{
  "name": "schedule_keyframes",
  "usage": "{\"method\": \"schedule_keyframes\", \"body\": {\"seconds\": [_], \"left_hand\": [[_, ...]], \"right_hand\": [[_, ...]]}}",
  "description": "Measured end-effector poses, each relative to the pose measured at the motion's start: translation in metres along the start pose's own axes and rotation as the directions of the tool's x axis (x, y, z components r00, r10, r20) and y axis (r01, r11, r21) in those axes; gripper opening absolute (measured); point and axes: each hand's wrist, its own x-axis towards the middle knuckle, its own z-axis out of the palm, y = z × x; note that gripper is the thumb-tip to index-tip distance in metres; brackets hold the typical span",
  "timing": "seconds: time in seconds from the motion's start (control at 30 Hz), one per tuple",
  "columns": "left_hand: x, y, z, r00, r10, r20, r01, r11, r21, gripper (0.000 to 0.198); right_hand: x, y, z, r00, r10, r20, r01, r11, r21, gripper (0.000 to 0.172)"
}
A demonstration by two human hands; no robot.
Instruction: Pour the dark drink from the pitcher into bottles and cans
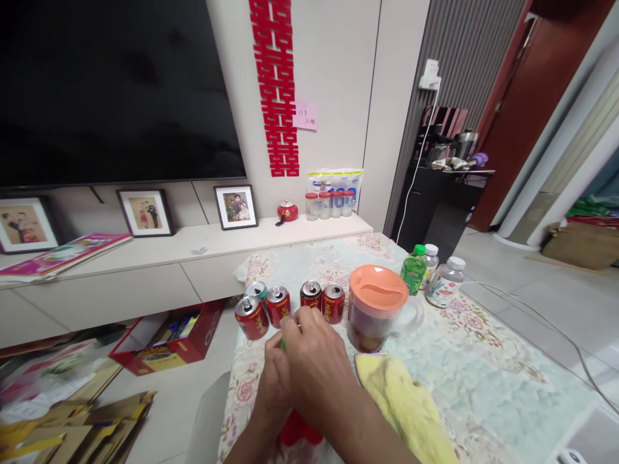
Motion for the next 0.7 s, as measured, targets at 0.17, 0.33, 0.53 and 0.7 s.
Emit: {"method": "schedule_keyframes", "body": {"seconds": [0.17, 0.33, 0.53, 0.7], "left_hand": [[-0.002, 0.004, -0.005, 1.000, 0.017, 0.021, -0.017, 1.000, -0.005, 0.040], [-0.001, 0.008, -0.005, 0.998, -0.049, 0.028, 0.050, 0.998, -0.050, 0.046], [0.000, 0.006, -0.001, 0.996, -0.087, 0.020, 0.089, 0.987, -0.135, 0.050], [-0.001, 0.009, -0.002, 0.996, -0.062, 0.058, 0.069, 0.991, -0.116, 0.057]], "right_hand": [[0.002, -0.001, 0.002, 0.990, 0.138, 0.016, -0.137, 0.990, -0.033, 0.014], [0.000, 0.000, 0.006, 0.997, 0.066, -0.031, -0.066, 0.998, 0.006, 0.011], [0.000, 0.000, 0.005, 0.996, -0.006, -0.084, 0.012, 0.998, 0.067, 0.025], [0.000, 0.002, -0.005, 0.991, -0.059, -0.123, 0.076, 0.987, 0.141, 0.022]]}}
